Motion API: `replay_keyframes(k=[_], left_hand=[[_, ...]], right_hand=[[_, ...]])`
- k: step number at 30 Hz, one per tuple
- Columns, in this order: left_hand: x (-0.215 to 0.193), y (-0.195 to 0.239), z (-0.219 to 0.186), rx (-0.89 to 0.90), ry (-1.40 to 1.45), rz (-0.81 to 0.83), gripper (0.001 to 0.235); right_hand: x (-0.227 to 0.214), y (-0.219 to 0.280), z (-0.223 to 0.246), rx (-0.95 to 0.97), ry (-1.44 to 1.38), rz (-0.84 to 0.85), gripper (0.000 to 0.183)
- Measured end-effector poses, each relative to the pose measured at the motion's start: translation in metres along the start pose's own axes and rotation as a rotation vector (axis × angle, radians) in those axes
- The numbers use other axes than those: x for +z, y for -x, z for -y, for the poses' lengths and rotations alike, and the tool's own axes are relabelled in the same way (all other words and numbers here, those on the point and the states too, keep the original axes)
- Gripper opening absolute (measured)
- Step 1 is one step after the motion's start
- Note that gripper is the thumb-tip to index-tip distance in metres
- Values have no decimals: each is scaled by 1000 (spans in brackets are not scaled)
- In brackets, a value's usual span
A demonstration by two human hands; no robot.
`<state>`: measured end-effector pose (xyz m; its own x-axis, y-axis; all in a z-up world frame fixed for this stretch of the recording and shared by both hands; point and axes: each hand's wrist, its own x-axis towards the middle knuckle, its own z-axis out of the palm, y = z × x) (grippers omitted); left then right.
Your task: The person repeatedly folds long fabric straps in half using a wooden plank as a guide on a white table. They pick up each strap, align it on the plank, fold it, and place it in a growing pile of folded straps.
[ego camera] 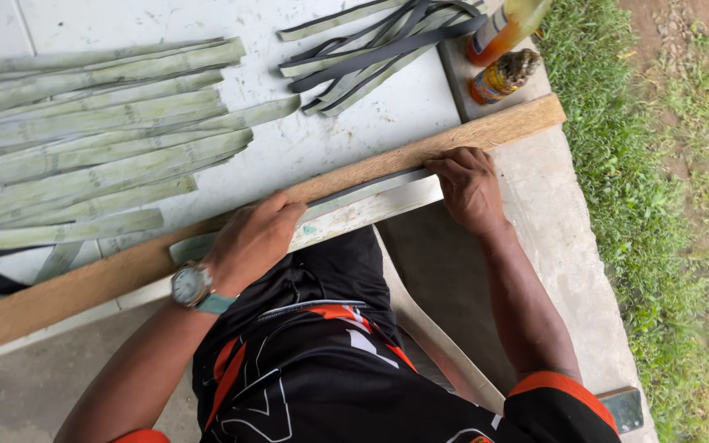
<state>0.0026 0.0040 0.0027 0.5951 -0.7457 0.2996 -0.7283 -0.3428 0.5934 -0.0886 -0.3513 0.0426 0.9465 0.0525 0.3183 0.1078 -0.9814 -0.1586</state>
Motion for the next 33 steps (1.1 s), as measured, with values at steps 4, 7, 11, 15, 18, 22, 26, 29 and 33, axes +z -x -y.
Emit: replay_keyframes(k=[4,7,11,15,18,22,26,29,33], left_hand=[[2,-9,-3,-14,58,-72,22],[26,-47,-13,44,123,-113,24],[80,-119,-28,34,152,-10,13],[98,-140,-27,120,3,17,8],[97,-127,-24,114,32,44,8],[78,-118,-19,162,14,43,9],[73,-112,-24,174,-13,77,10],[73,-112,-24,139,-22,70,9],[71,-103,-19,156,-20,84,7]], right_hand=[[-2,5,-26,-22,-84,-44,16],[-13,-2,-66,-17,-45,-157,13],[-41,-9,-95,159,142,-160,25],[-34,-3,-51,150,-19,-175,61],[5,10,5,37,-167,73,64],[10,4,31,48,-23,157,65],[6,5,34,7,116,166,69],[15,10,36,17,92,177,68],[22,16,38,-20,206,156,69]])
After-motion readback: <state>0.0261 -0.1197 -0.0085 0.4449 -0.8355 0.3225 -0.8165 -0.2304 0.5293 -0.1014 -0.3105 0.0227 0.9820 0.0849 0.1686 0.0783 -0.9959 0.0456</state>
